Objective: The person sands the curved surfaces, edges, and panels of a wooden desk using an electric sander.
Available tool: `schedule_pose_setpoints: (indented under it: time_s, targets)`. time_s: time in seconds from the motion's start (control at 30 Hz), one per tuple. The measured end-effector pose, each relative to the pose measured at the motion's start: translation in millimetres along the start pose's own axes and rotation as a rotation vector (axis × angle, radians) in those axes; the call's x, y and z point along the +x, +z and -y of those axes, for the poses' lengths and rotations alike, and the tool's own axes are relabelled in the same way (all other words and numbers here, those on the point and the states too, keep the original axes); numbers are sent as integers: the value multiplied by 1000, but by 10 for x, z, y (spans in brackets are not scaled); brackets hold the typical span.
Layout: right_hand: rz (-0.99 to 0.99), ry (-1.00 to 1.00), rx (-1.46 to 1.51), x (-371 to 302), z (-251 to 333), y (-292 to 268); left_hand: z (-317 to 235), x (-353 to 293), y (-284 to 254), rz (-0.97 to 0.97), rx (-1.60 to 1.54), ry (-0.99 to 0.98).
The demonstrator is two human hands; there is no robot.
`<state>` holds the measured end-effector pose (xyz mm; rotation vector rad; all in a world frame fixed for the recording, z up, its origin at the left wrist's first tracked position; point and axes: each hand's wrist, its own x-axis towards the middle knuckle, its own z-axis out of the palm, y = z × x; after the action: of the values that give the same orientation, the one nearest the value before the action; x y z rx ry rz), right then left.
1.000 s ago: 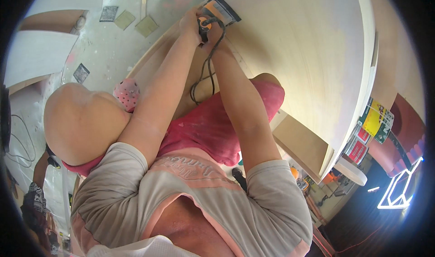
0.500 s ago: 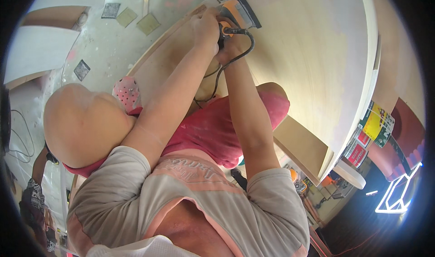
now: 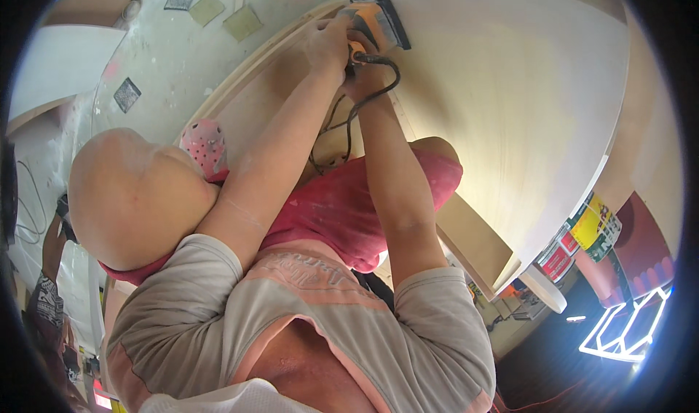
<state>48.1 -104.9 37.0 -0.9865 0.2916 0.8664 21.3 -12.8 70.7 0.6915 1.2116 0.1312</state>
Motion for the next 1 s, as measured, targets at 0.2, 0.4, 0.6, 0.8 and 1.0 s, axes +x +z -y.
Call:
schedule_pose_setpoints:
  time_s: [0.2,0.4,0.6,0.8,1.0]
  targets:
    - [99,-4,-103,103,-85,24,62,285,-38,-42,-211,-51]
    - [54,158,107,208,-100,20,116,391,-15,-63,-213,-68]
    - [-88,58,-42,92,-77,307,121,420,-50,-89,-152,-20]
    - [-91,37,17,-86,20,382,42,275,-52,31,-143,-120]
    - [-9,-21,107,-173,151,286,-96,-138,56,184,-297,-47]
